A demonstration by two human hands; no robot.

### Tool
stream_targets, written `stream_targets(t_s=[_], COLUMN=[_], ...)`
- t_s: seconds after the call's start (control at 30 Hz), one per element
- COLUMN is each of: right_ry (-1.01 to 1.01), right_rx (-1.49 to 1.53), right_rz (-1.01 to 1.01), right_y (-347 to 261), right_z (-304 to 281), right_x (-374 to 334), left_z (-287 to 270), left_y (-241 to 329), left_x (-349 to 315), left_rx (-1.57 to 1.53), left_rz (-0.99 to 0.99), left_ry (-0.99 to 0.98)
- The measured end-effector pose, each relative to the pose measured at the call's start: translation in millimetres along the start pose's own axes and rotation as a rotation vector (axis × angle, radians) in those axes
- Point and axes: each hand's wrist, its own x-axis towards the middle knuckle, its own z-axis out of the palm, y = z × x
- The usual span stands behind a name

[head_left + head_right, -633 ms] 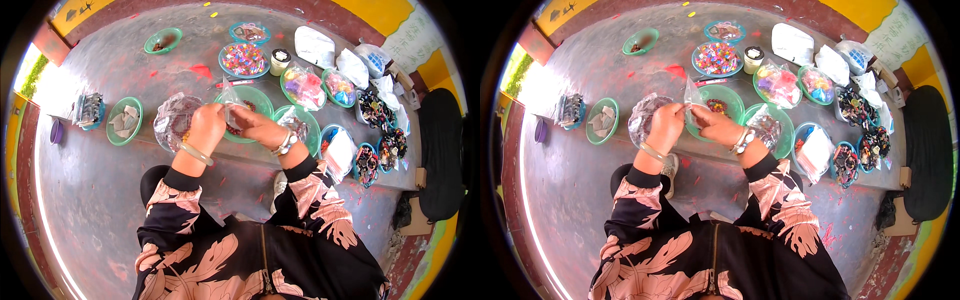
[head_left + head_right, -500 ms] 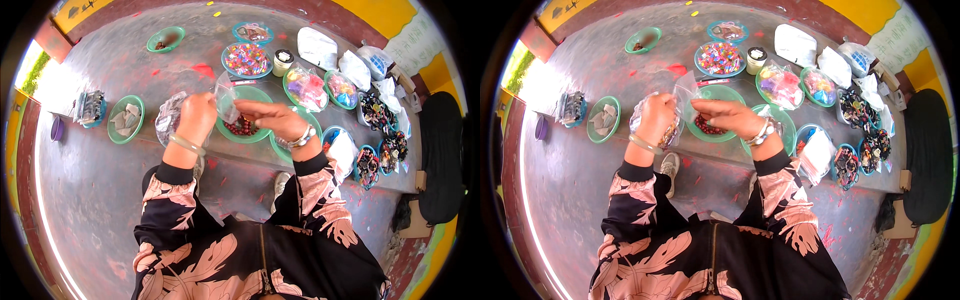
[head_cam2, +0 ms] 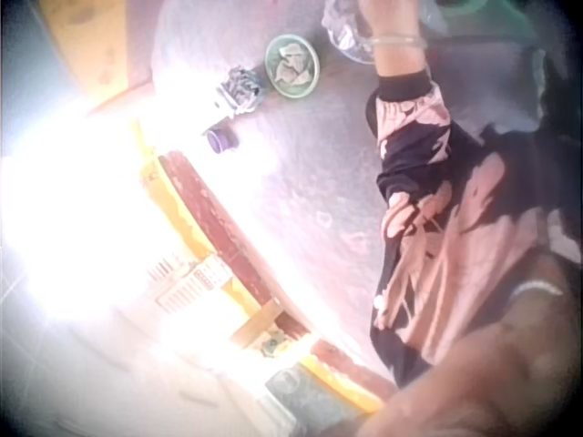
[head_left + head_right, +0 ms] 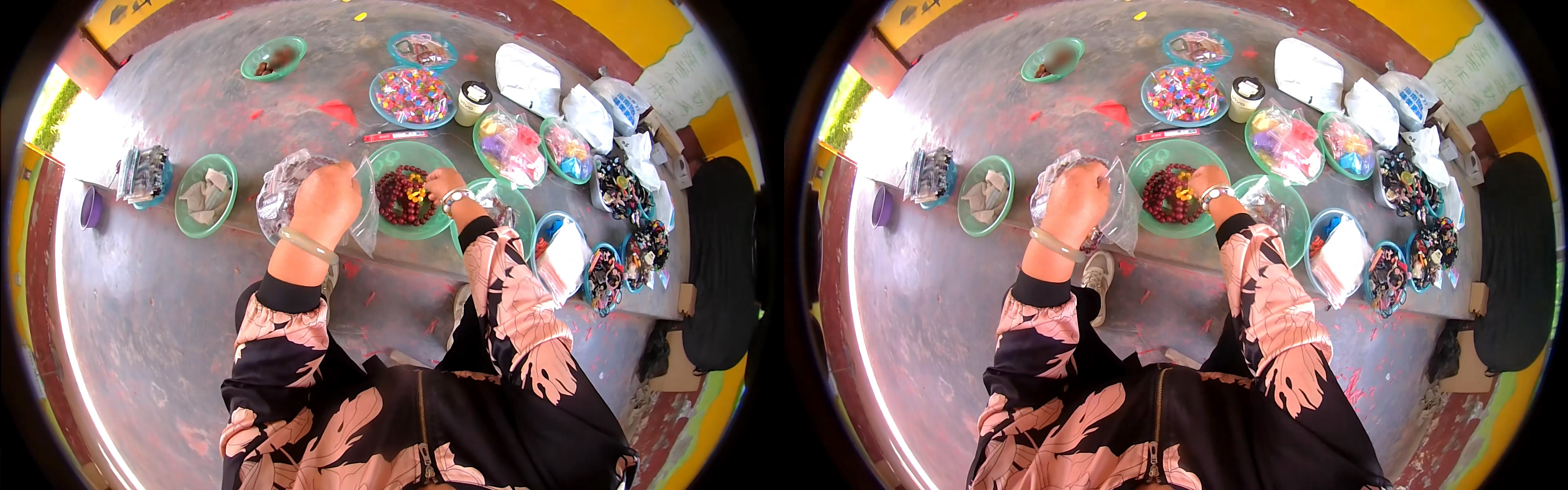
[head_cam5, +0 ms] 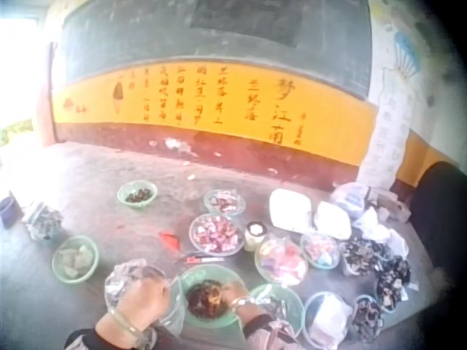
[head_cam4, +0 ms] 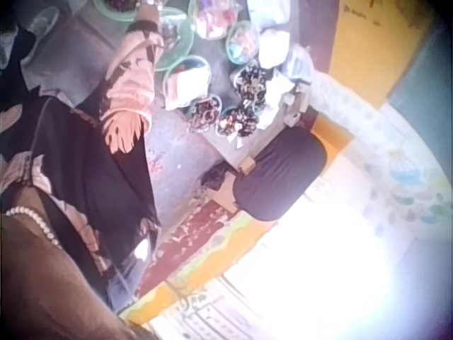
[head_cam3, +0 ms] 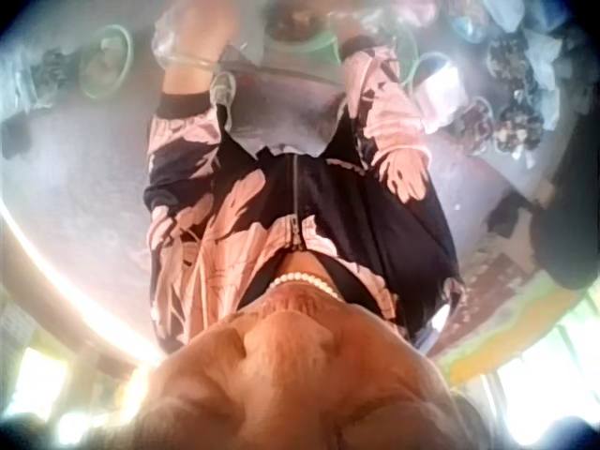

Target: The person sits at a table and repeatedly picks up beaded bracelets from a green bowl, places them into small clear plastic bags, and sets the filled bags down on the table.

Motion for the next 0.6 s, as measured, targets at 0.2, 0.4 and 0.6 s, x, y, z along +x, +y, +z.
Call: stream_targets(t_s=[0.2, 0.4, 0.6], right_ry=[0.129, 0.191, 0.246], right_rx=[-0.473, -0.503, -0.314], right_rz=[-0.151, -0.215, -0.261], right_y=[11, 8, -4], right_z=[37, 58, 22], right_x=[17, 13, 13], left_z=[-1, 1, 6], left_y=[-16, -17, -14], left_x=[1, 0, 1], left_rx=[-0.013, -0.060, -0.117], left_rz=[0.025, -0.009, 0.028], left_ry=[0.043, 0.040, 0.042])
